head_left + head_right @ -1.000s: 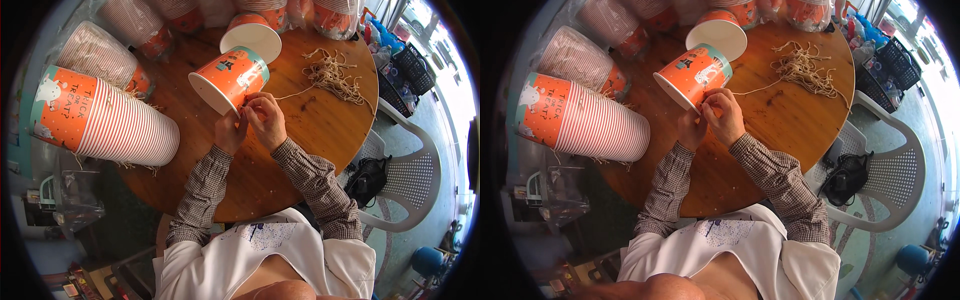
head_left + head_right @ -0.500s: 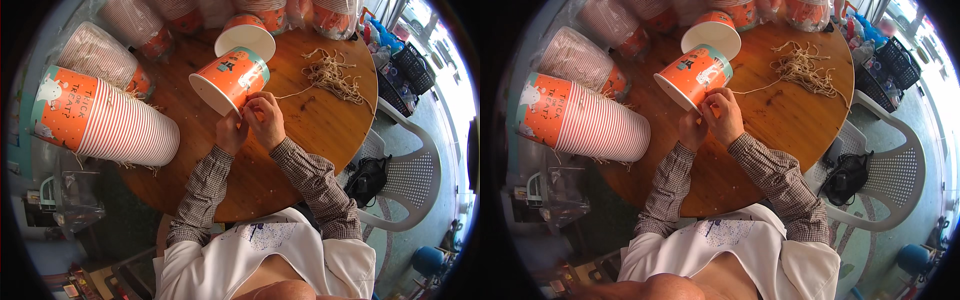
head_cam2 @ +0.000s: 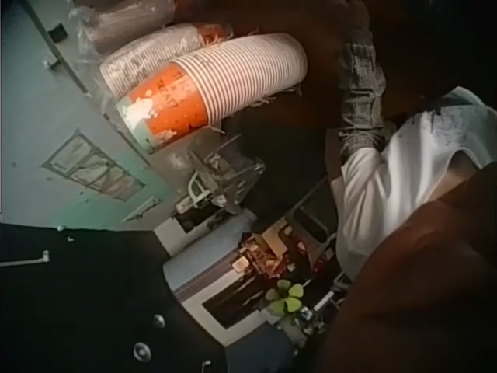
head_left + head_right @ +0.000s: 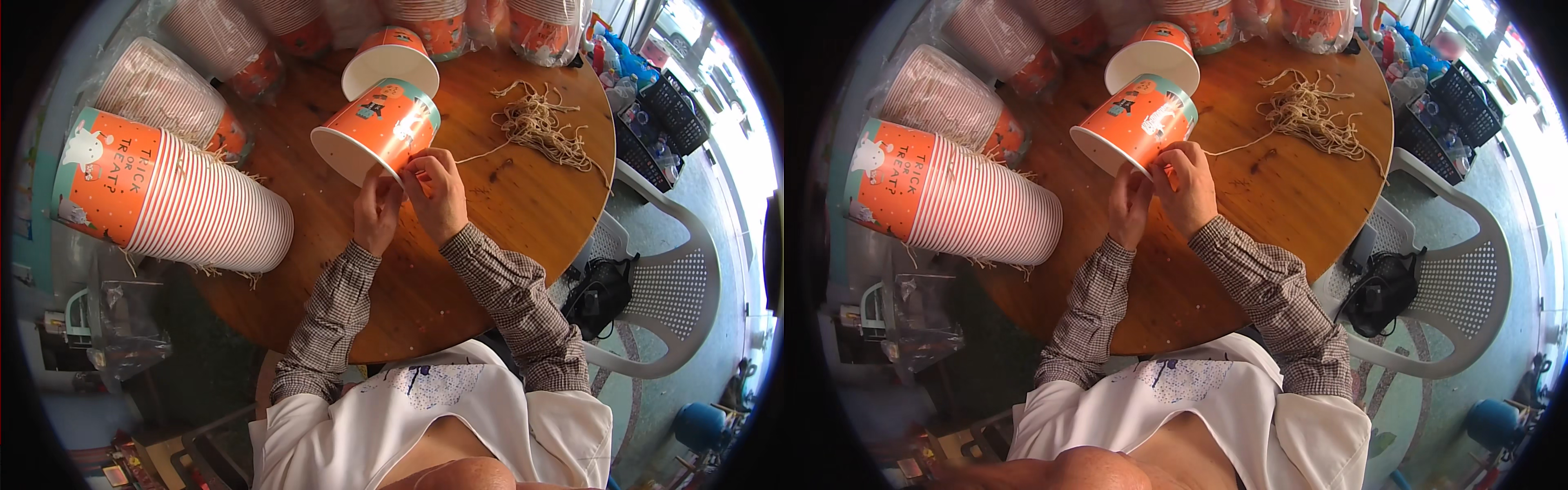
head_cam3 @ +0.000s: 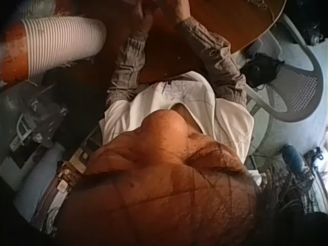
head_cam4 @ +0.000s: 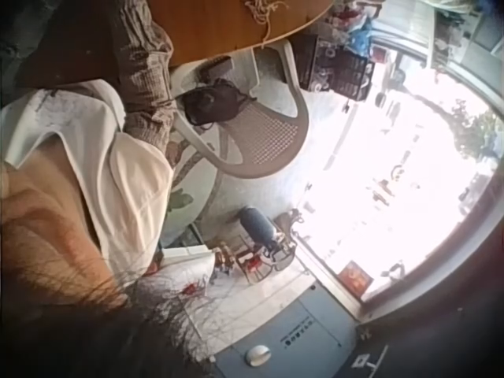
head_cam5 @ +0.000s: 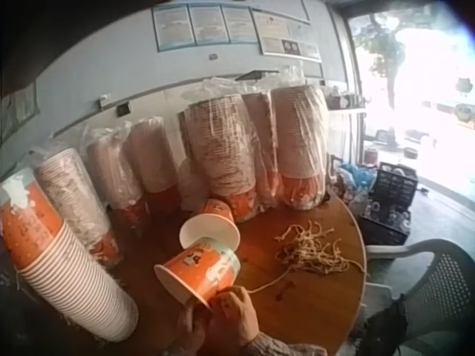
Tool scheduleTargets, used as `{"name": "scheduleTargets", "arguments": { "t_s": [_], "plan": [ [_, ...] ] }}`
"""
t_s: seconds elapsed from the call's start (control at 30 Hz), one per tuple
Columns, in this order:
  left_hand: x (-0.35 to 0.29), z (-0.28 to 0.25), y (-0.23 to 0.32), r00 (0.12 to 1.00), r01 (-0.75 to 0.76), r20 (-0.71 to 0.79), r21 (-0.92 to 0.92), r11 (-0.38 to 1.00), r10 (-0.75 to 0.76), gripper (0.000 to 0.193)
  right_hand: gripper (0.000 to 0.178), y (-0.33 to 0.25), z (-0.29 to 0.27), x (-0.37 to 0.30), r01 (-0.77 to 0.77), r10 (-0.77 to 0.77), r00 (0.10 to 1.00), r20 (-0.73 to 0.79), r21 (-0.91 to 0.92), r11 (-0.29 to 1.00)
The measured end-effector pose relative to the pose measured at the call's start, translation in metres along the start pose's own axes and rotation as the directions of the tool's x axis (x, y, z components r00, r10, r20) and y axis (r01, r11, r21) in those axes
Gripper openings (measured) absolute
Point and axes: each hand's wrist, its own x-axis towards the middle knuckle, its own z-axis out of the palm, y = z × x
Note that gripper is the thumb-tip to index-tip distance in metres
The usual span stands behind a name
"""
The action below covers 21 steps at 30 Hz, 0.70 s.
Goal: Manually attaching string handles to festive paper buckets by threading and tying knots.
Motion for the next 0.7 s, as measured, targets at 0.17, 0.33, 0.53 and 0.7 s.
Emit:
{"name": "scheduleTargets", "arguments": {
  "t_s": [0.17,0.33,0.53,0.7],
  "plan": [
    [0.0,0.007,-0.002,0.985,-0.121,-0.109,0.112,0.986,0.134,0.019,0.014,-0.001,-0.002,0.001,0.027,-0.027,1.0,0.004,0.006,1.0],
    [0.002,0.006,-0.008,0.973,-0.09,-0.209,0.045,0.995,0.098,0.01,0.012,0.004,-0.003,-0.001,0.035,-0.033,0.998,0.052,-0.037,0.999],
    [0.003,0.002,-0.014,0.992,-0.038,-0.124,-0.016,0.999,0.036,0.007,0.01,0.006,-0.006,0.002,-0.054,0.047,0.991,0.125,0.05,0.997],
    [-0.003,0.001,-0.008,0.961,-0.106,-0.25,0.066,0.992,0.12,0.009,0.015,0.007,-0.008,0.004,-0.176,0.16,0.971,0.175,0.078,0.981]
  ]
}}
